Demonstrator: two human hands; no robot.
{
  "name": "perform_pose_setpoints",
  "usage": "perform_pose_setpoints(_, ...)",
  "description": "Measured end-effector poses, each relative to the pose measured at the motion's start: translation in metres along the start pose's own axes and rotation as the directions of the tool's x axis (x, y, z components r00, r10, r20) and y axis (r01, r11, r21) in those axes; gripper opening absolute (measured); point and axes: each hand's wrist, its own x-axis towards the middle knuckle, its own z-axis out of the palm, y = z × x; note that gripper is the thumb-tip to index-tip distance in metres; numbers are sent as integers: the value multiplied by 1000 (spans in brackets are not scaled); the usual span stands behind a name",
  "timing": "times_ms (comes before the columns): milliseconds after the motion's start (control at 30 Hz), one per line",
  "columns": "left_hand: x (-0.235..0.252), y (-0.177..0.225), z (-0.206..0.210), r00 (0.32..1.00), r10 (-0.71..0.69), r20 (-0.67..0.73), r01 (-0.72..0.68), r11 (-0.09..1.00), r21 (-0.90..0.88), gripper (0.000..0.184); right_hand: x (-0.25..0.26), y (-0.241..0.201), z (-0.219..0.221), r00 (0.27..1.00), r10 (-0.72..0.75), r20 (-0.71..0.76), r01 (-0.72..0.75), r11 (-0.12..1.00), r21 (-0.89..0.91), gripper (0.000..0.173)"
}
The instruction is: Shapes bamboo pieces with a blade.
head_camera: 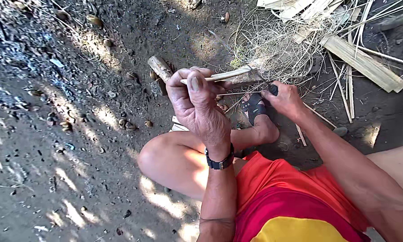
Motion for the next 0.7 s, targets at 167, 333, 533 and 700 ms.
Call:
perform_pose_setpoints(167, 6, 0, -5, 999, -11, -33, 9, 999, -45, 16, 8, 18, 8, 997, 75, 17, -75, 997, -8, 45)
perform_pose_setpoints(333, 7, 1, -4, 995, -31, -99, 30, 999, -16, 20, -38, -56, -12, 882, -395, -256, 427, 901, 81, 34)
perform_pose_setpoints(533, 6, 1, -6, 993, -28, -113, 25, 999, -27, 19, 17, 8, 11, 999, 0, -37, 0, 1000, -9, 45)
perform_pose_setpoints(700, 1, 2, -1, 995, -24, -101, 20, 999, -45, 17, 3, -17, -1, 999, -17, -38, 16, 1000, -27, 45)
